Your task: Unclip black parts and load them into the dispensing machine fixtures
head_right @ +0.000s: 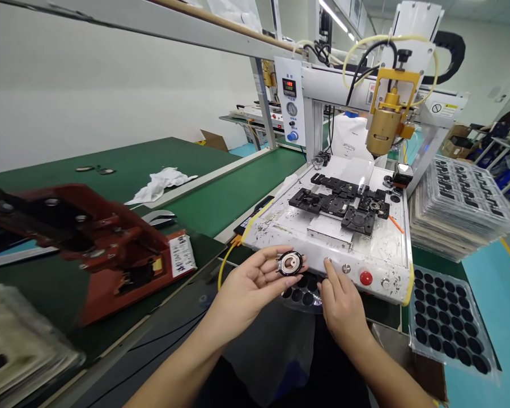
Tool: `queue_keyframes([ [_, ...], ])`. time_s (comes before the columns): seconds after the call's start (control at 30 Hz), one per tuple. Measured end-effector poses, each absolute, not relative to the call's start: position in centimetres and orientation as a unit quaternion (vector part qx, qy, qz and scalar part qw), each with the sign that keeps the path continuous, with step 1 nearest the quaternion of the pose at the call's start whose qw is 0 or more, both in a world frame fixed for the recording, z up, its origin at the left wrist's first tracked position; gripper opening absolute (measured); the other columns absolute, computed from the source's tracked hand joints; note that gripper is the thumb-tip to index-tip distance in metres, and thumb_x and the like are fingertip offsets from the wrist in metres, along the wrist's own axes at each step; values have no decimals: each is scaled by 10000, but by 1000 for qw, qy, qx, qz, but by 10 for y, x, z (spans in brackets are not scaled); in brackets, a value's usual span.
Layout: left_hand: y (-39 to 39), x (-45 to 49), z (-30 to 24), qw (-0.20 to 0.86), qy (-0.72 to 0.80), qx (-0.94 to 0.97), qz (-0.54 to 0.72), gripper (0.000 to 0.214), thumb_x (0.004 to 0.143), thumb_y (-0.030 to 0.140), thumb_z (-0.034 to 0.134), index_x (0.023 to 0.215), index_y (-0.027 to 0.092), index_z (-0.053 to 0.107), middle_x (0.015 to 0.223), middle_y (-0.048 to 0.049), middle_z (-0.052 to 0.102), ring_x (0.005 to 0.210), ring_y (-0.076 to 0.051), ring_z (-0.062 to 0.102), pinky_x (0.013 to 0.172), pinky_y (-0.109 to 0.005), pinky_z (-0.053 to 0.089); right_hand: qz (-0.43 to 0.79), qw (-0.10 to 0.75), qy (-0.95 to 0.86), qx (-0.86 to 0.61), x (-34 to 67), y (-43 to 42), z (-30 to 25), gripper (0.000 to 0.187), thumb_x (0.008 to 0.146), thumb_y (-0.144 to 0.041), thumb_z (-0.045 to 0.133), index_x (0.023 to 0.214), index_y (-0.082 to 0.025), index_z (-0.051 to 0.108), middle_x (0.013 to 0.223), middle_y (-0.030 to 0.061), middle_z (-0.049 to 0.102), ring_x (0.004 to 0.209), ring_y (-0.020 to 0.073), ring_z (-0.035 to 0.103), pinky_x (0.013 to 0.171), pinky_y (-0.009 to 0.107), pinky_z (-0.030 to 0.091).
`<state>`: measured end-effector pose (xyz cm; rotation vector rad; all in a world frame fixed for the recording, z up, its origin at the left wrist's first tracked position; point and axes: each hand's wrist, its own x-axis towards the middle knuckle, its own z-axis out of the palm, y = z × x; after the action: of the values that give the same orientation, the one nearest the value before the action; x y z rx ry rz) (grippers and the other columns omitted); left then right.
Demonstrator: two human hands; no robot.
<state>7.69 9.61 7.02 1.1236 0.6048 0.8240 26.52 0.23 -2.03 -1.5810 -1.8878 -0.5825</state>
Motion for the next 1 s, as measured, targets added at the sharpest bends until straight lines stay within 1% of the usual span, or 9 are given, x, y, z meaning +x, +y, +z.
queue_keyframes([
  [0.13,125,98,84,712,260,538,369,588,772,267,956,1259,180,637,1173,-124,836,1175,-313,788,1086,-437,607,-214,314,-708,-596,266,4,-27,114,1065,-102,594,1084,-200,647,1502,197,684,993,316,783,854,468,623],
  [0.27,168,139,109,687,218,586,372,571,774,244,955,1238,172,630,1145,-130,842,1177,-324,787,1122,-478,579,-236,300,-710,-592,267,7,-33,126,1068,-123,579,989,-191,649,1499,206,684,969,317,782,814,447,635],
  [0.37,201,178,125,689,181,597,369,535,781,185,934,1214,159,621,1123,-135,844,1139,-315,800,1127,-505,564,-253,295,-710,-588,266,8,-35,178,1069,-115,555,941,-171,665,1481,222,692,921,304,779,758,428,630],
  [0.5,231,228,138,710,174,583,355,516,736,63,922,1157,147,635,1032,-122,851,1067,-290,815,1115,-507,558,-275,301,-706,-579,263,12,-36,256,1074,-117,527,872,-164,677,1447,217,717,791,255,750,656,391,588],
  [0.63,253,271,145,737,199,555,332,515,711,-38,899,1113,151,638,898,-84,832,972,-266,824,1050,-473,598,-319,337,-687,-558,263,19,-36,323,1098,-136,509,818,-167,668,1330,203,786,722,210,728,625,345,544],
  [0.77,276,310,143,748,218,536,326,531,664,-71,927,1036,155,624,817,-49,782,886,-252,820,997,-446,629,-362,355,-670,-542,264,26,-38,402,1122,-157,503,746,-171,645,1181,178,844,693,186,724,601,322,495],
  [0.87,291,335,137,752,235,524,324,562,639,-103,929,1028,137,603,784,-54,759,807,-249,813,962,-446,640,-380,370,-648,-547,261,33,-43,460,1142,-189,494,701,-182,624,1091,139,869,677,165,727,582,313,465],
  [0.93,296,347,133,753,239,517,329,557,652,-119,911,1031,132,590,781,-56,754,778,-244,808,947,-446,643,-399,394,-619,-550,257,39,-49,519,1161,-224,462,657,-195,579,1028,110,879,614,143,700,547,309,430],
  [1.0,298,354,129,755,233,511,339,554,663,-128,898,1038,134,584,803,-57,756,791,-238,808,949,-443,640,-415,414,-591,-554,254,45,-56,562,1174,-249,432,622,-207,530,959,76,884,552,125,666,513,310,395],
])
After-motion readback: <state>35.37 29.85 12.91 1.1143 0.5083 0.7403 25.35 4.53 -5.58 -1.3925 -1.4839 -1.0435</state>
